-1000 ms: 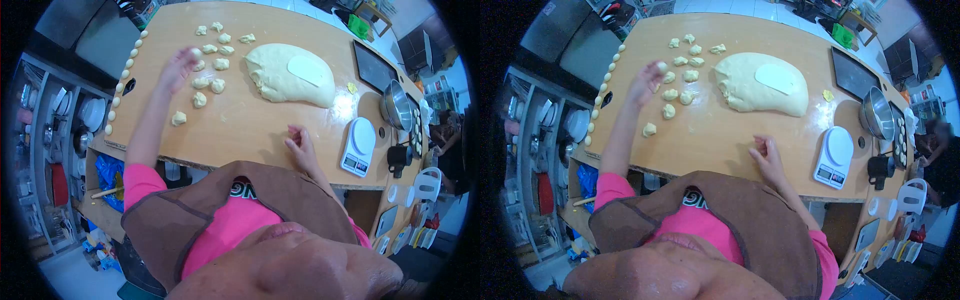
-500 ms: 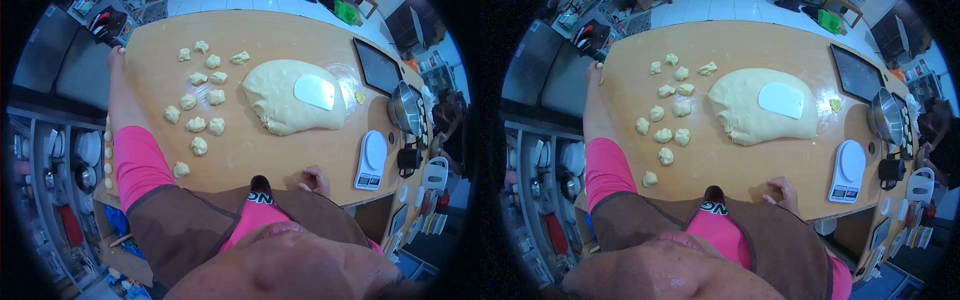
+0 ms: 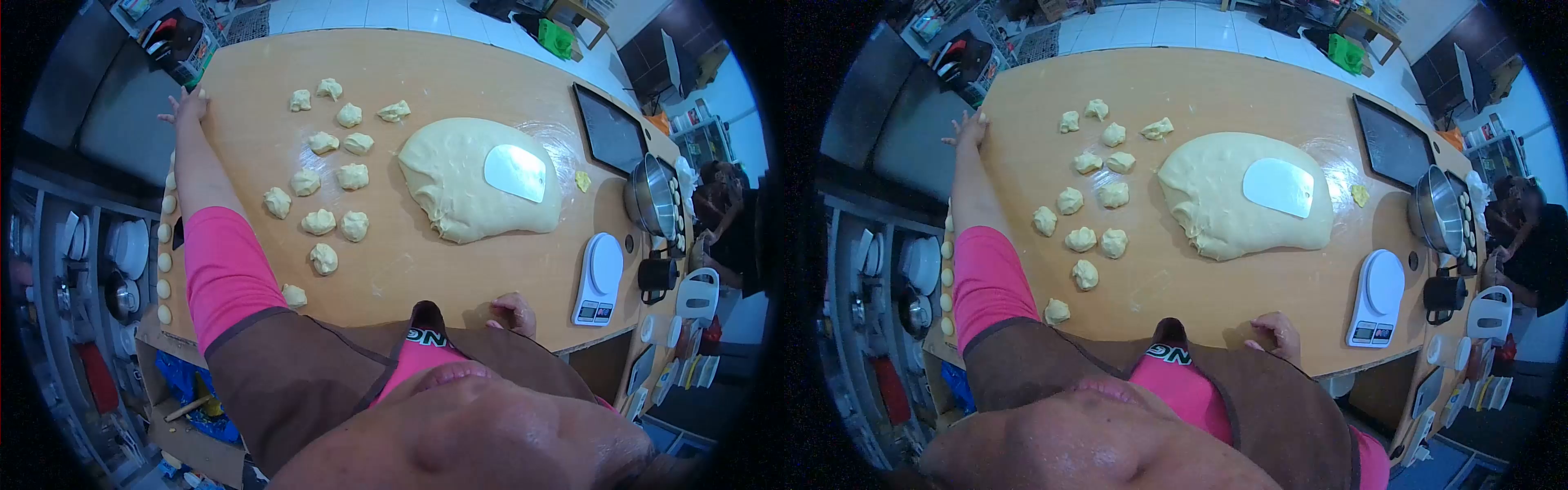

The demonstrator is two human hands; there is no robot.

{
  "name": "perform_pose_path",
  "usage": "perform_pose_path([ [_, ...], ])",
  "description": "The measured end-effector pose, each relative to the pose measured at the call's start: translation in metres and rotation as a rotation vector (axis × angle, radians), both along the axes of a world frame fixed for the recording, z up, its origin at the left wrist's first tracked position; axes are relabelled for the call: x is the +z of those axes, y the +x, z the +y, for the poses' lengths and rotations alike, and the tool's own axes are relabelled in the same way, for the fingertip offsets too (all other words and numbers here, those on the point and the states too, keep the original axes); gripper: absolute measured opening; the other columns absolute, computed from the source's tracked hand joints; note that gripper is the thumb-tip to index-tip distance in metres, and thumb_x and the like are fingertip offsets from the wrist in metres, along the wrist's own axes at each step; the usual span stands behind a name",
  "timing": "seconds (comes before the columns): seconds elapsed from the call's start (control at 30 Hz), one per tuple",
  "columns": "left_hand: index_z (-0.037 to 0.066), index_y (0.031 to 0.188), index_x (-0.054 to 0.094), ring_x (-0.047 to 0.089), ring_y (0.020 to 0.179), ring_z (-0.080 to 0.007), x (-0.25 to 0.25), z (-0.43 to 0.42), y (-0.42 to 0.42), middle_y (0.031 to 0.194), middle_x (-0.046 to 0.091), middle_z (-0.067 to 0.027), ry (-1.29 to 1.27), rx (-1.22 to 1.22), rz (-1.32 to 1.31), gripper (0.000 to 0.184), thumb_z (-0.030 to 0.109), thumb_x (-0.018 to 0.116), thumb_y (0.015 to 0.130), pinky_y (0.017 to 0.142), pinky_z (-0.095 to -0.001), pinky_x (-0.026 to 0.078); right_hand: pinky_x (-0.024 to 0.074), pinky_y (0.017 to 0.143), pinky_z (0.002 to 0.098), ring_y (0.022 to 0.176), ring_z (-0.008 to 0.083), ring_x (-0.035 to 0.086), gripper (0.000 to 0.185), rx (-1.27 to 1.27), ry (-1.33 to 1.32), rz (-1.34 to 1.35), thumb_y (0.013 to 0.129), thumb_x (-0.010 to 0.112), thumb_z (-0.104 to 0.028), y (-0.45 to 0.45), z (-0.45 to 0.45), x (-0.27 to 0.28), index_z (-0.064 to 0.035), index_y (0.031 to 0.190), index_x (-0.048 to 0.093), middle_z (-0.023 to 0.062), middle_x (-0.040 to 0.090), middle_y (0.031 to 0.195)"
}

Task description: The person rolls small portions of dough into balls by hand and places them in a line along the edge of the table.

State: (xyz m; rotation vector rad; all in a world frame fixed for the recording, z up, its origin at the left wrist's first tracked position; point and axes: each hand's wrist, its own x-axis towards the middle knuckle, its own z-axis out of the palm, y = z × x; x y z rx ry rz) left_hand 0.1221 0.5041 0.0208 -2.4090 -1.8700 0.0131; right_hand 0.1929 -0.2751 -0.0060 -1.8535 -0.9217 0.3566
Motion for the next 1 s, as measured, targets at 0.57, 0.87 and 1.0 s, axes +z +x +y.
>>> perform_pose_path([
  [0.57,0.010,0.130,0.049,0.052,0.112,-0.0207,0.052,-0.240,-0.091,0.129,0.053,-0.0089,-0.529,-0.904,-0.359,0.051,0.023,0.067,0.084,0.093,-0.0332,0.042,0.0479,0.071,0.0321,0.081,0.0236,0.059,0.033,0.110,-0.008,-0.078,0.070,0.075,-0.014,0.001,0.007,0.016,-0.0025,0.097,0.060,0.0111,0.059,0.087],
  [0.87,0.006,0.109,0.061,0.059,0.098,-0.0252,0.009,-0.321,-0.091,0.101,0.062,-0.0120,-0.255,-0.730,-0.487,0.030,0.019,0.065,0.082,0.086,-0.0347,0.046,0.0438,0.077,0.0294,0.083,0.0193,0.055,0.027,0.134,0.089,-0.014,0.075,0.069,-0.011,-0.004,0.008,0.026,-0.0017,0.098,0.058,0.0083,0.058,0.092],
  [1.0,0.006,0.106,0.062,0.063,0.085,-0.0241,0.028,-0.318,-0.090,0.093,0.065,-0.0118,-0.104,-0.705,-0.700,0.025,0.019,0.065,0.084,0.076,-0.0337,0.050,0.0429,0.078,0.0270,0.082,0.0157,0.053,0.024,0.086,0.125,0.101,0.079,0.067,-0.010,-0.003,0.003,0.020,-0.0026,0.099,0.058,0.0063,0.057,0.092],
])
